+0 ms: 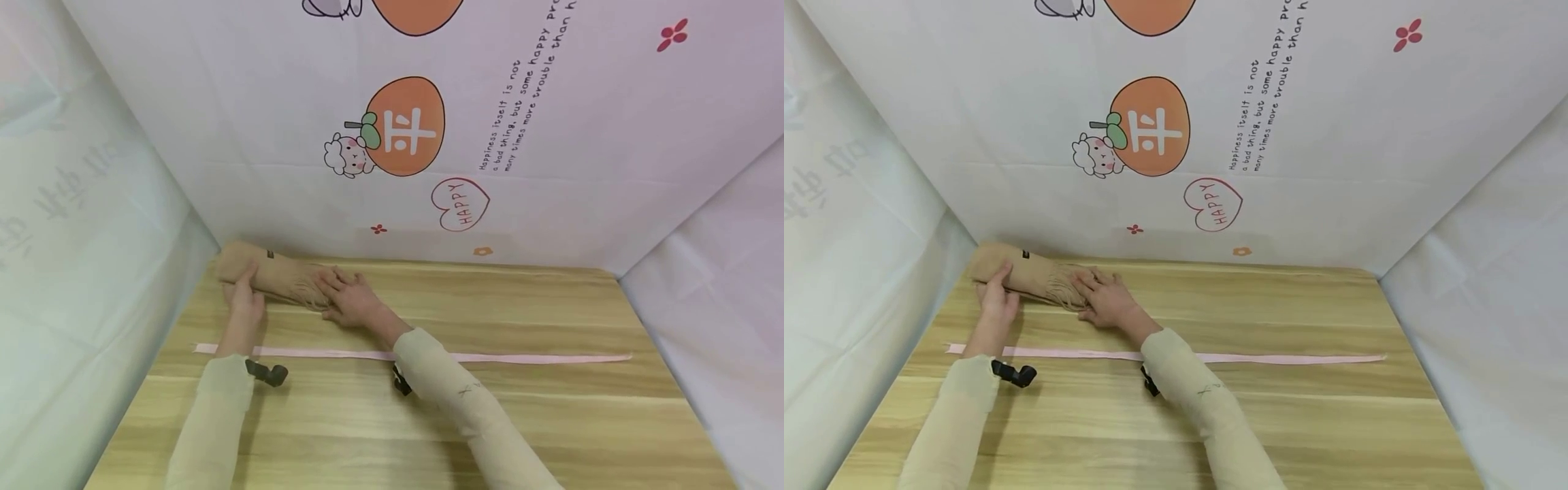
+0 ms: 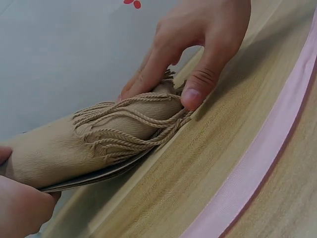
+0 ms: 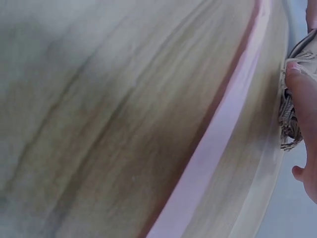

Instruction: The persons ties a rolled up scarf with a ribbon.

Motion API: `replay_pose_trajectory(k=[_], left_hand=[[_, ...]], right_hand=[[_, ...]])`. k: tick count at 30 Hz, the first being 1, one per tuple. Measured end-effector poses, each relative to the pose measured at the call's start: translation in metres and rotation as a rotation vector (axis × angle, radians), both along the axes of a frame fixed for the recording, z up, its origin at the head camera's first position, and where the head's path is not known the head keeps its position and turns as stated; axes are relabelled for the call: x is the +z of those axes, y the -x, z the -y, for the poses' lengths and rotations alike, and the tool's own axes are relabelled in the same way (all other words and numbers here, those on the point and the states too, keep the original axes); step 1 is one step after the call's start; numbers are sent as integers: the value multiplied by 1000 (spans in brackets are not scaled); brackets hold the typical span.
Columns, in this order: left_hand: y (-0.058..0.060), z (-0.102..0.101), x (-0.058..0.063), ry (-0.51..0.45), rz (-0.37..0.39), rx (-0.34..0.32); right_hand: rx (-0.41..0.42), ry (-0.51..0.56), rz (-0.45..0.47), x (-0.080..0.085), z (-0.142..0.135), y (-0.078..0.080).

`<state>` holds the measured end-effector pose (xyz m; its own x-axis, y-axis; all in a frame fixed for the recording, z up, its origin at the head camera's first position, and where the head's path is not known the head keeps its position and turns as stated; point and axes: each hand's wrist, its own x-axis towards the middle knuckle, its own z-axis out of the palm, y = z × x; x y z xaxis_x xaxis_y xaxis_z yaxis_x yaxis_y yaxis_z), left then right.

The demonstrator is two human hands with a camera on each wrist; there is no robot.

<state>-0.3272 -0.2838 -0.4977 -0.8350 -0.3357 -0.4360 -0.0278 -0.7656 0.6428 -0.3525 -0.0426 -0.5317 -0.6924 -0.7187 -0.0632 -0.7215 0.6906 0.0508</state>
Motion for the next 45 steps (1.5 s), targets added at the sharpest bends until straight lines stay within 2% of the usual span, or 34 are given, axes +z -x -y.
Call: replay_pose_trajectory(k=[4, 5, 10, 15, 18, 21, 27, 31, 34, 40, 45], left_hand=[[2, -3, 3, -19, -104, 77], [1, -5, 4, -15, -123, 78], [-2, -11, 12, 29, -177, 40], [-3, -18, 21, 74, -294, 2], [-4, -23, 29, 131, -349, -44], [-9, -27, 39, 206, -375, -124], [-23, -38, 59, 390, -412, -285], [-32, -46, 72, 494, -436, -372], [-37, -55, 80, 509, -459, -408], [-48, -72, 99, 512, -514, -469], [-60, -82, 114, 524, -540, -509]], right_hand=[[-7, 52, 11, 7, -5, 0], [-10, 69, 15, 9, -6, 0], [-24, 184, 48, 22, -8, -3], [-29, 301, 46, 37, -7, -5], [-21, 368, 17, 50, -7, -5], [-14, 426, 4, 62, -7, -5], [-8, 546, 60, 79, -6, -11], [-22, 642, 155, 87, -6, -17], [-36, 733, 261, 93, -10, -22], [-26, 951, 555, 103, -24, -35], [-12, 1040, 785, 102, -32, -45]])
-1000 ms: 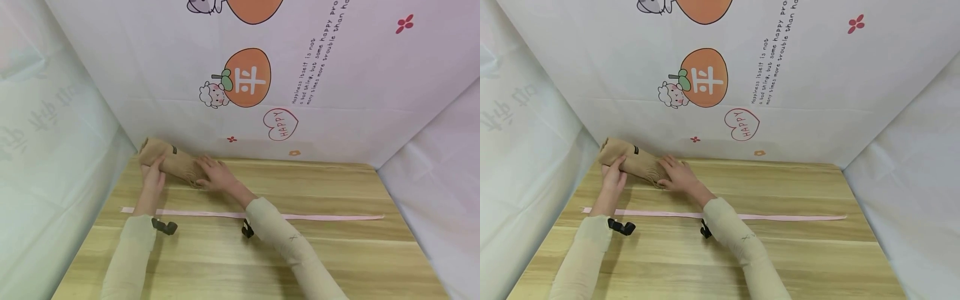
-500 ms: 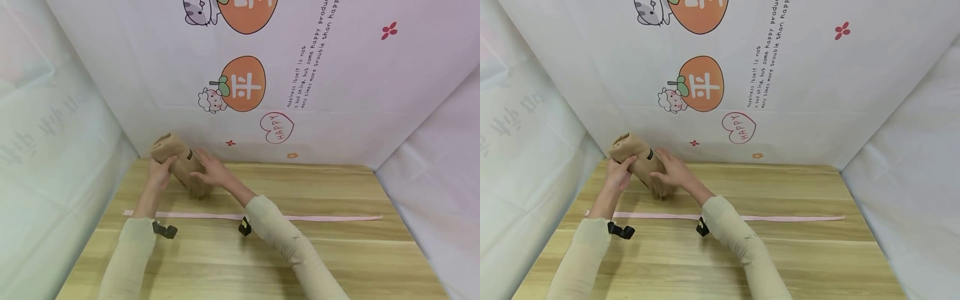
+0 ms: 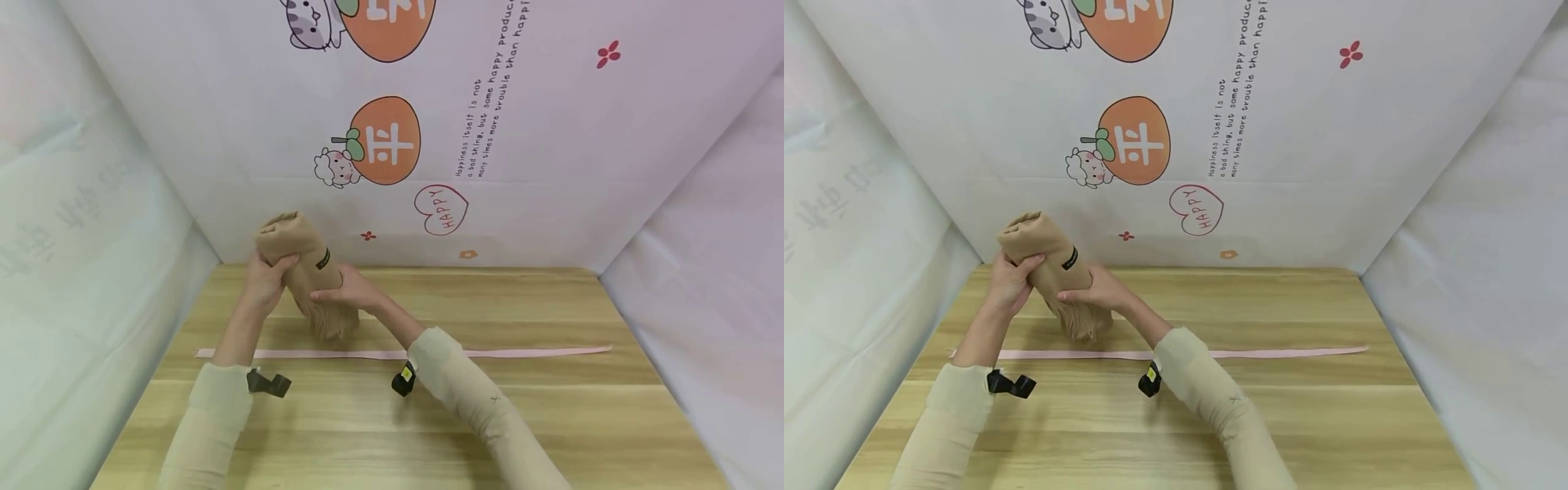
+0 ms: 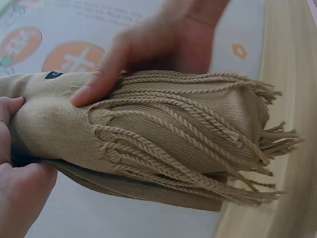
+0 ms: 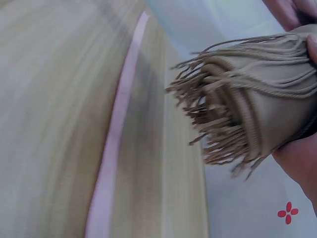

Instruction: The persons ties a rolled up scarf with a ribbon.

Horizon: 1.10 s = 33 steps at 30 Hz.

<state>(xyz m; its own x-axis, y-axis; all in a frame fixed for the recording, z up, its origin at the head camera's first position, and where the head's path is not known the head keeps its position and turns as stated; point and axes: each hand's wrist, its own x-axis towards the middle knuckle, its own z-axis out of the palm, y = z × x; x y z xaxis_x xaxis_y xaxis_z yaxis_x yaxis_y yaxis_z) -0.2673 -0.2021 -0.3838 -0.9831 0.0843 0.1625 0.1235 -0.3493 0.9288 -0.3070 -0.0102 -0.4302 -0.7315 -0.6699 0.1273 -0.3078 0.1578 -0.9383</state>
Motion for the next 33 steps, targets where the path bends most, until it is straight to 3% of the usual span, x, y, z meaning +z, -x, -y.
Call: replay_pose_trajectory(k=[4, 11, 15, 19, 25, 33], left_hand=[[-6, -11, 5, 23, -39, -35], [-12, -33, 5, 74, -105, -43], [-13, -47, 5, 7, -138, -60], [-12, -60, 6, -93, -177, -131], [-17, -75, 6, -163, -73, -107], [-22, -106, 0, -119, 97, -86]], right_hand=[[-6, 52, 91, -3, -9, -12], [-6, 102, 88, -3, -25, -33], [3, 110, 104, -1, -36, -44], [-12, 124, 113, 3, -46, -52], [-9, 176, 162, 1, -59, -61], [-61, 251, 362, -12, -88, -81]])
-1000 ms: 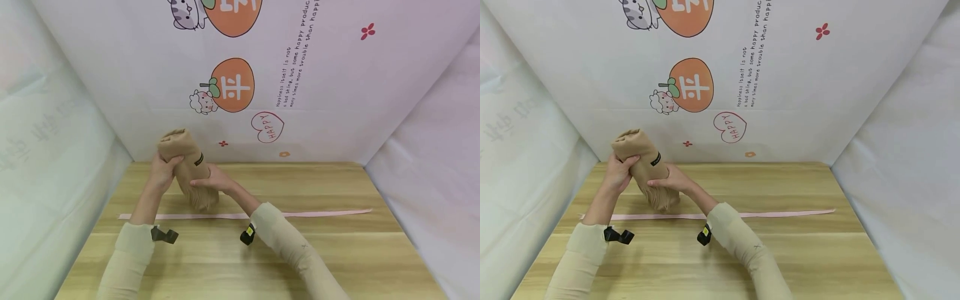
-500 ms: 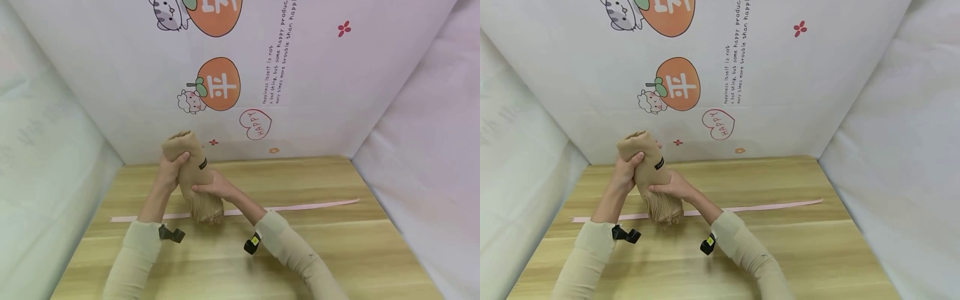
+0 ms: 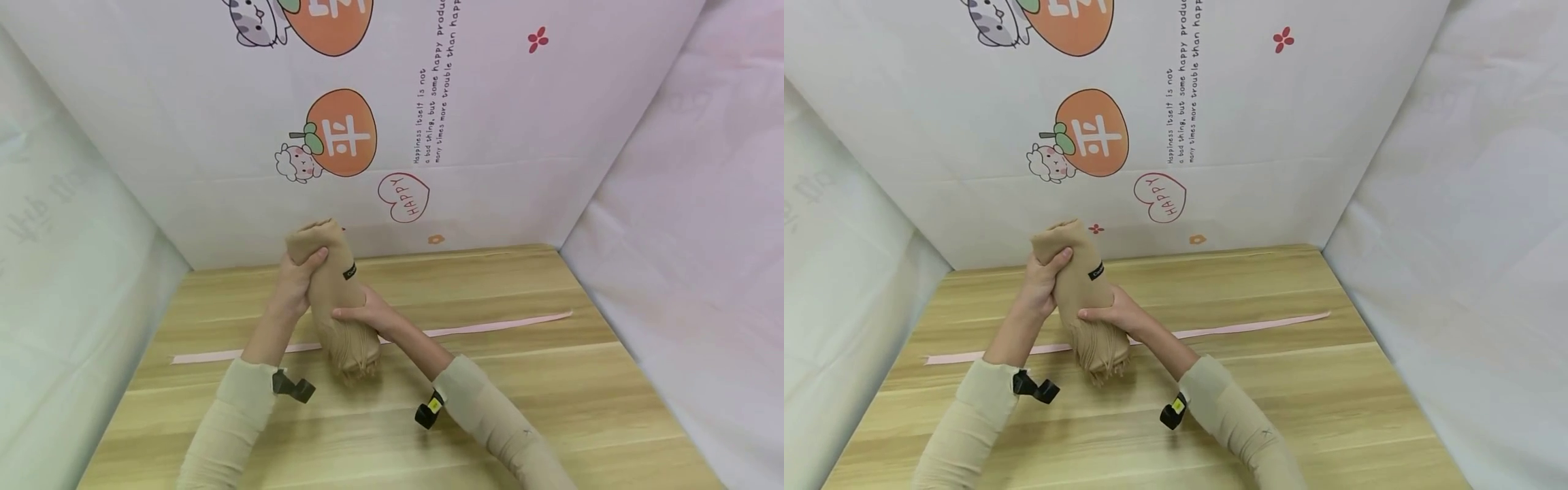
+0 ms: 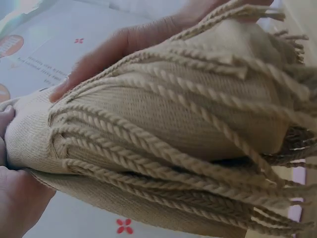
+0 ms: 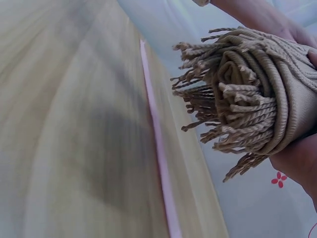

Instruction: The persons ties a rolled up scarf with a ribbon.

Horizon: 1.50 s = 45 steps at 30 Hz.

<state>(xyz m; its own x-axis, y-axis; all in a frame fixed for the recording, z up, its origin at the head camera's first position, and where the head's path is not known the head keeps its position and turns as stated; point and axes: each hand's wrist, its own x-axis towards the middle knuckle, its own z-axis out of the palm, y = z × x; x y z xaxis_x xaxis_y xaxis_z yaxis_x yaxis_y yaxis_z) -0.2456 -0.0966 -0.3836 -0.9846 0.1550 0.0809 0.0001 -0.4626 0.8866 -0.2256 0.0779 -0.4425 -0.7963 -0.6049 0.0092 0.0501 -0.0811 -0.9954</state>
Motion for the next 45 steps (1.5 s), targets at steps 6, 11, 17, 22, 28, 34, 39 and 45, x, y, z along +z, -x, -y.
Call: replay_pose_trajectory(k=[6, 11, 17, 22, 28, 34, 39, 45], left_hand=[[4, -20, -18, 32, 53, -30], [8, -33, -36, 66, 129, -12], [14, -50, -57, 75, 214, -3], [24, -64, -75, 9, 243, -9], [31, -81, -95, 14, 337, -34], [39, -98, -119, 93, 389, -74], [46, -105, -137, 127, 422, -97], [51, -112, -148, 206, 381, -132]], right_hand=[[-20, 24, 82, -14, -20, -10], [-45, 24, 159, -24, -33, -20], [-72, 34, 272, -38, -47, -32], [-61, 52, 370, -54, -60, -44], [-127, 71, 458, -69, -75, -58], [-195, 129, 539, -81, -85, -67], [-236, 124, 574, -90, -90, -71], [-317, 66, 578, -91, -92, -70]])
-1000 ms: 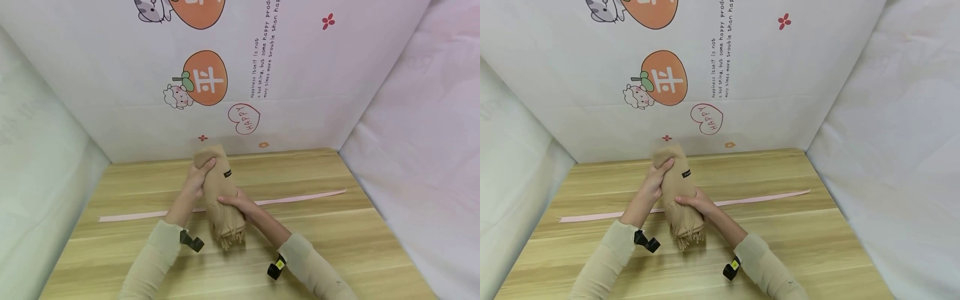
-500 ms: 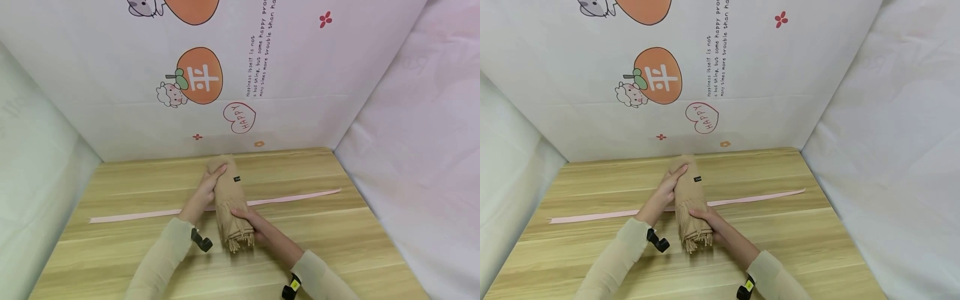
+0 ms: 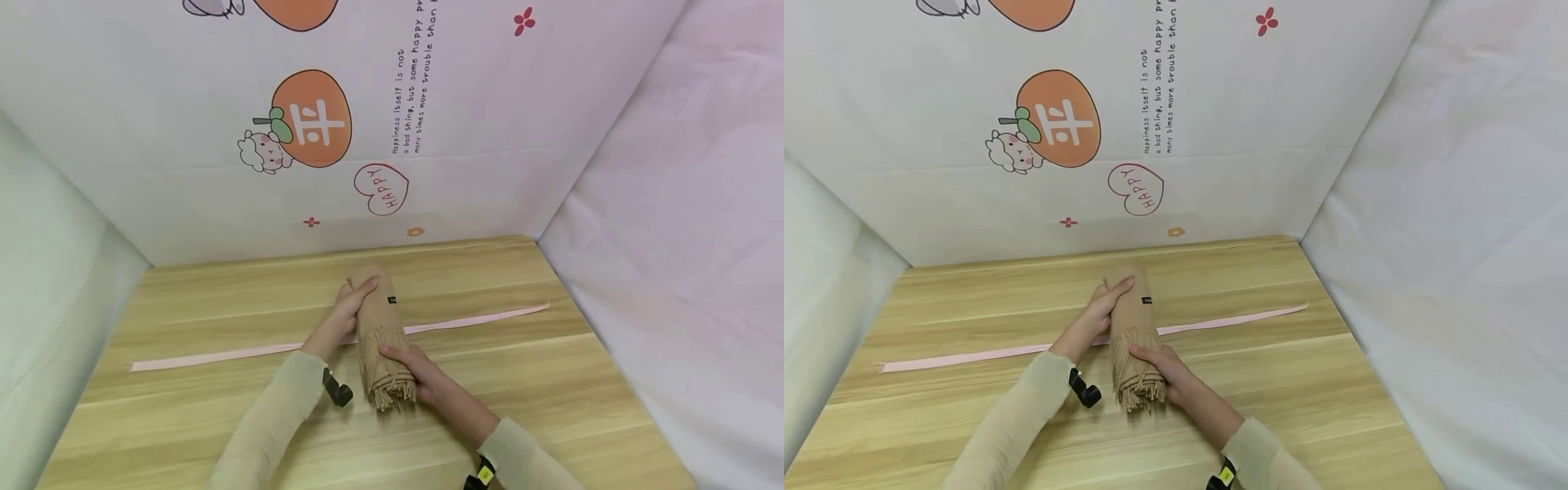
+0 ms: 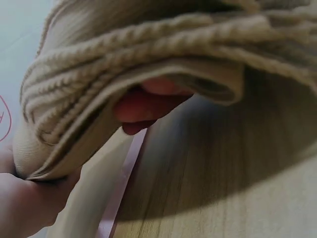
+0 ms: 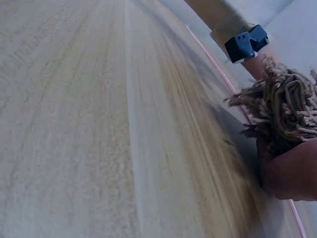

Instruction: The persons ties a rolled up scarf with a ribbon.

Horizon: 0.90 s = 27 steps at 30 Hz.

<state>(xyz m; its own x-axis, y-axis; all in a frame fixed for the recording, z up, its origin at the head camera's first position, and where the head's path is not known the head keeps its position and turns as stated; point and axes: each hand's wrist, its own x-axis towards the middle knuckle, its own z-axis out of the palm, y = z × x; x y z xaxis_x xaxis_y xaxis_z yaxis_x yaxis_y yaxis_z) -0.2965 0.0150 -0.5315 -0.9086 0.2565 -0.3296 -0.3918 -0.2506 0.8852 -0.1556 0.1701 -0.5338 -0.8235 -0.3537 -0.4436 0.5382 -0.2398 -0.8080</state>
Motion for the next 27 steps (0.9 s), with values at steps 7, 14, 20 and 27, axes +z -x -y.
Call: replay_pose_trajectory(k=[7, 14, 20, 27], left_hand=[[3, -4, -4, 127, -108, -14], [10, -4, -4, 357, -258, -30], [11, -6, -4, 565, -393, -32], [10, -4, -2, 730, -480, -44]], right_hand=[[-17, -56, 18, 1, 0, 2], [-48, -71, 23, 2, 2, 7], [-20, -28, 12, 4, -4, 4], [186, -107, -68, 17, -39, -3]])
